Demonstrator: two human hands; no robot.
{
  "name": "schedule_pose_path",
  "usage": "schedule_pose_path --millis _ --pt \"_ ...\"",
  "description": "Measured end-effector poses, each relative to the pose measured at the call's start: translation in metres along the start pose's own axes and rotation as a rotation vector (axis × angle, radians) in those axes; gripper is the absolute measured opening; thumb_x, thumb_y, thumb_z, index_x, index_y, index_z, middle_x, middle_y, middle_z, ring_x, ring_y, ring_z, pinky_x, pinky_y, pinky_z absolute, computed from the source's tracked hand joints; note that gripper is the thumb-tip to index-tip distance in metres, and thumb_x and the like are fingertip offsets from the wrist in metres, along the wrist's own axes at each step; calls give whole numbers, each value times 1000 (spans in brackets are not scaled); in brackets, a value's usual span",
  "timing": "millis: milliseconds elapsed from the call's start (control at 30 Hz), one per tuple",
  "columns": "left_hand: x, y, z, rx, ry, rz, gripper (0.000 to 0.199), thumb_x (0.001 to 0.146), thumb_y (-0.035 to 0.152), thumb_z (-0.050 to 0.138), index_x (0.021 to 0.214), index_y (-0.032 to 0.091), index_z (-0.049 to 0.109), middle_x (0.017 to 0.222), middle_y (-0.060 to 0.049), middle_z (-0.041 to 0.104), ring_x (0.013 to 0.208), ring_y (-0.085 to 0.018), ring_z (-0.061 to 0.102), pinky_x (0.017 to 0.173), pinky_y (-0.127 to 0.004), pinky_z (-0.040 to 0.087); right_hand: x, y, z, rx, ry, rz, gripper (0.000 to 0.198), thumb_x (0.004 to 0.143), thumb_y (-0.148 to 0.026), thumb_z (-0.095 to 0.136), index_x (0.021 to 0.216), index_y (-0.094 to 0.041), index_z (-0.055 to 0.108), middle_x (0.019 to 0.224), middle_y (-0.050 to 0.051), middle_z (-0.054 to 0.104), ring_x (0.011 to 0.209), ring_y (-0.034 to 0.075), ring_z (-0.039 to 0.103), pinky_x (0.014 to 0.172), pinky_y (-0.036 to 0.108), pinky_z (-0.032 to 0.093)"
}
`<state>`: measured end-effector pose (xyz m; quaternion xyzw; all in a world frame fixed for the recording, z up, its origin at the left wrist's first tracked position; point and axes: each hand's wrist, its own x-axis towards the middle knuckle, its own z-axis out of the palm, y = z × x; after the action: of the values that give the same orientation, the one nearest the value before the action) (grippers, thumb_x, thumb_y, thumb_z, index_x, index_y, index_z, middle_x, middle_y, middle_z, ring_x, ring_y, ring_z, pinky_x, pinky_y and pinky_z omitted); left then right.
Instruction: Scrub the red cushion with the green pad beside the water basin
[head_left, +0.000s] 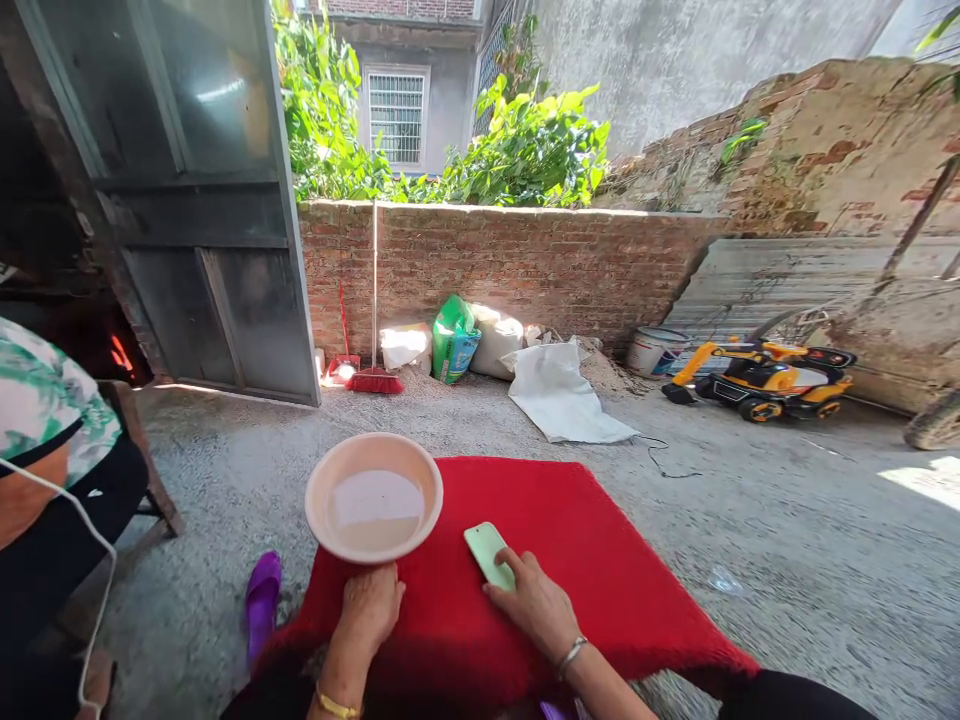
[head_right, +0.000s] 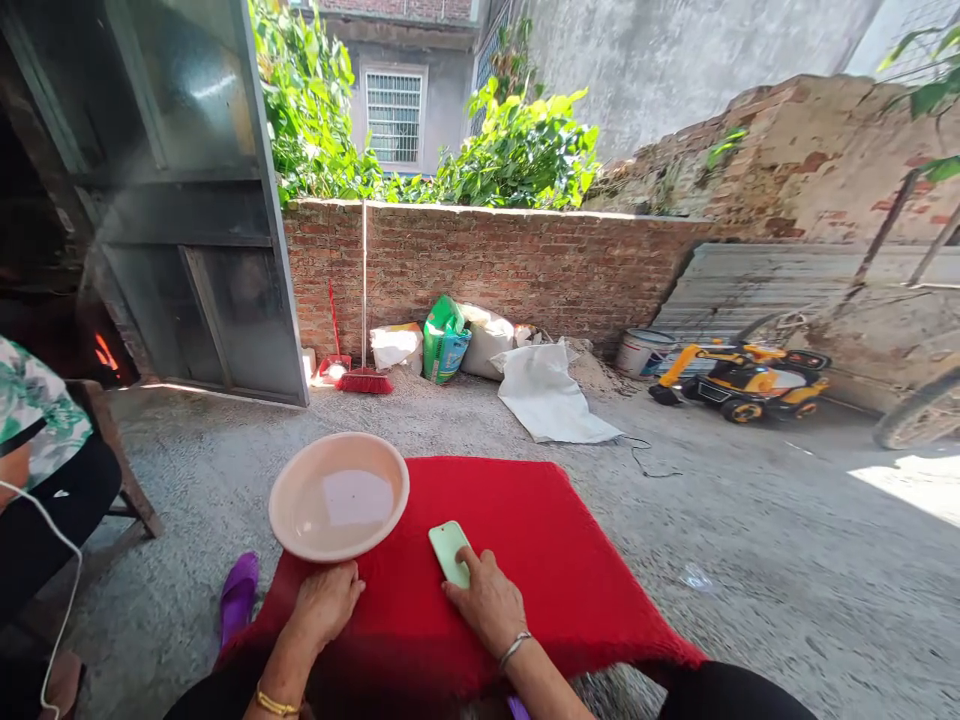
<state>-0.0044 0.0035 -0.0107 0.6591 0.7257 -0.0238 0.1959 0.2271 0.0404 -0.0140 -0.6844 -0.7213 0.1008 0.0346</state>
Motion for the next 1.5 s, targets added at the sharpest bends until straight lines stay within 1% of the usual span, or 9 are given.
schedule_pose_path --millis 167,400,500,733,833,1133,1233,1400,1500 --pt "1 7 0 -5 2 32 26 94 27 41 108 18 61 108 -9 69 107 -23 63 86 -33 47 -6 46 -25 -23 25 185 32 87 -43 47 112 -26 57 103 7 58 88 24 66 64 29 42" --pt "1 13 -1 53 9 59 26 94 26 40 109 18 60 112 -9 68 109 -22 61 86 -33 46 -43 -21 13 99 11 -178 28 77 -33 61 104 -28 60 99 3 59 90 19 63 73 27 42" --pt "1 14 -1 74 15 57 25 94 26 40 107 18 60 111 -8 68 108 -22 62 86 -33 46 -46 -27 21 93 -16 -208 30 72 -29 63 102 -28 61 101 3 59 97 22 62 77 28 42" --pt "5 13 2 50 38 74 22 93 26 43 103 19 61 107 -8 69 105 -21 63 83 -31 46 -34 65 -19 13 22 134 24 83 -37 53 104 -28 59 93 2 57 81 19 64 65 27 40" --pt "9 17 6 31 64 104 20 93 25 43 102 20 60 106 -6 68 104 -20 62 83 -30 46 -35 83 -34 -14 25 238 25 85 -40 51 105 -26 59 96 3 57 83 20 64 65 27 40" --pt "25 32 36 25 206 256 35 94 20 33 116 23 59 119 -7 60 112 -18 55 97 -28 40 -52 14 5 118 -13 -145 30 74 -30 60 104 -27 61 101 2 58 94 19 61 78 27 41" --pt "29 26 45 26 252 271 40 93 20 29 120 21 59 121 -8 60 115 -21 53 102 -32 38 -48 37 2 111 9 -61 29 74 -29 60 103 -27 61 99 2 58 92 19 61 76 27 41" --pt "35 17 59 -5 318 275 42 94 22 28 123 21 58 121 -8 61 116 -21 53 105 -34 38 -41 117 -31 69 77 250 26 82 -36 52 105 -27 61 97 3 58 86 21 64 69 29 41" --pt "37 18 65 -13 349 263 42 95 23 28 123 22 59 120 -9 60 117 -22 53 105 -36 38 -39 135 -46 42 125 353 29 84 -40 50 106 -25 61 102 7 59 92 24 64 73 32 42"
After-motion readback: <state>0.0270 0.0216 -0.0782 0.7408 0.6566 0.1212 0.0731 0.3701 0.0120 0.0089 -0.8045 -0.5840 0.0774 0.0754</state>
